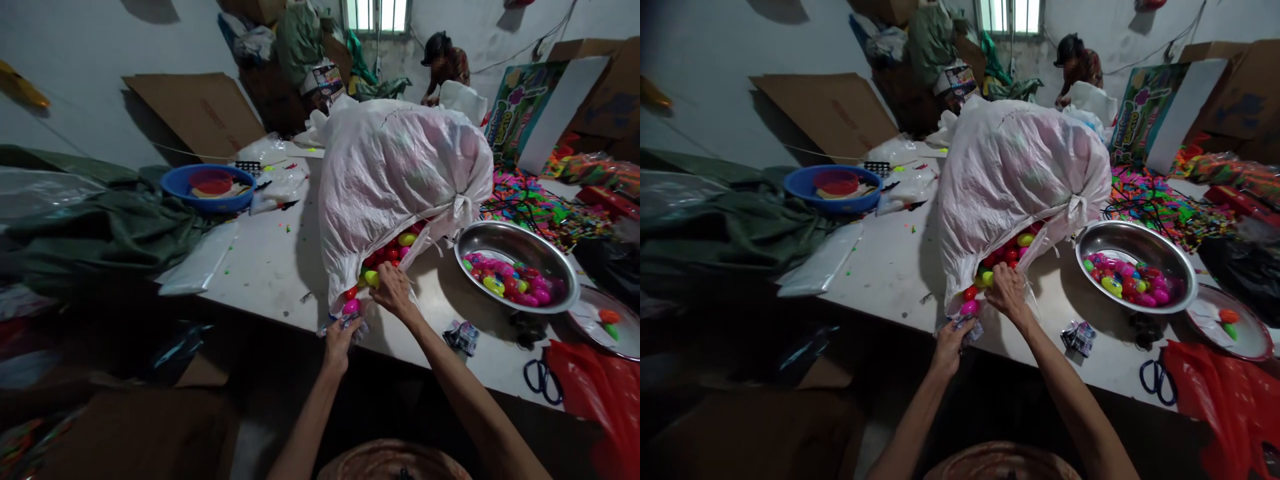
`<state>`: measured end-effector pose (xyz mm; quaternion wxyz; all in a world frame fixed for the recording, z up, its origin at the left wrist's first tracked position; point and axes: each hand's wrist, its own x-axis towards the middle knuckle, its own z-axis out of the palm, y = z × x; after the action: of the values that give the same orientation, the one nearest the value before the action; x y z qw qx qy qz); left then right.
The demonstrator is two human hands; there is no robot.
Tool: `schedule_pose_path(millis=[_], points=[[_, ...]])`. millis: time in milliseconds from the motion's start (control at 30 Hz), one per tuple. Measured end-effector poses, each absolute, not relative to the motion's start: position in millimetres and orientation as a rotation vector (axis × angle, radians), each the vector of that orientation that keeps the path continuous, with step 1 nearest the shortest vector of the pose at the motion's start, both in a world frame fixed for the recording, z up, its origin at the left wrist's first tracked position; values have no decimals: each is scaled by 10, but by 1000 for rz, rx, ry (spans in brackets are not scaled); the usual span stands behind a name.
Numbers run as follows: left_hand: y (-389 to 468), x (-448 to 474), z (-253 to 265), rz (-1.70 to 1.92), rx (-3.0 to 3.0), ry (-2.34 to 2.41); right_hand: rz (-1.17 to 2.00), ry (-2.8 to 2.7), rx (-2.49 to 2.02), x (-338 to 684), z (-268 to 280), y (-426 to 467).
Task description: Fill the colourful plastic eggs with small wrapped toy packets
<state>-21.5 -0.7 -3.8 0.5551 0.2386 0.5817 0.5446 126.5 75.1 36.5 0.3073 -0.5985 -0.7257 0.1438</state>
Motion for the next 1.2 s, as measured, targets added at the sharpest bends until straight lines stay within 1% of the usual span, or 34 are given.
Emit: schedule_pose_path(millis=[33,167,200,233,267,367,567,767,933,1067,1200], points=[[-1,-203,-34,1272,579,1358,529,-1852,-1548,1329,429,689],[23,-93,25,1139,747,1262,1399,-1570,-1198,1600,523,399],[26,-56,46,1094,795,1241,1532,-1483,-1128,1660,499,337],[28,-17,67,1052,836,1224,1600,-1390,-1092,1714,462,284],[28,21,87,1015,865,1206,1613,-1299,-1082,1761,418,243],[21,123,135,964,879,1171,1520,-1044,-1112,1875,283,159],[17,298,164,1044,780,1229,1515,-775,-1094,1982,170,-3],[20,371,144,1076,718,1211,1331,-741,-1153,1969,170,-53],[39,305,165,999,587,1128,1324,-801,-1167,1862,159,-54],[19,288,164,991,656,1185,1250,-836,-1215,1762,132,-60],[18,286,144,1033,738,1270,1338,-836,-1205,1796,149,-81]])
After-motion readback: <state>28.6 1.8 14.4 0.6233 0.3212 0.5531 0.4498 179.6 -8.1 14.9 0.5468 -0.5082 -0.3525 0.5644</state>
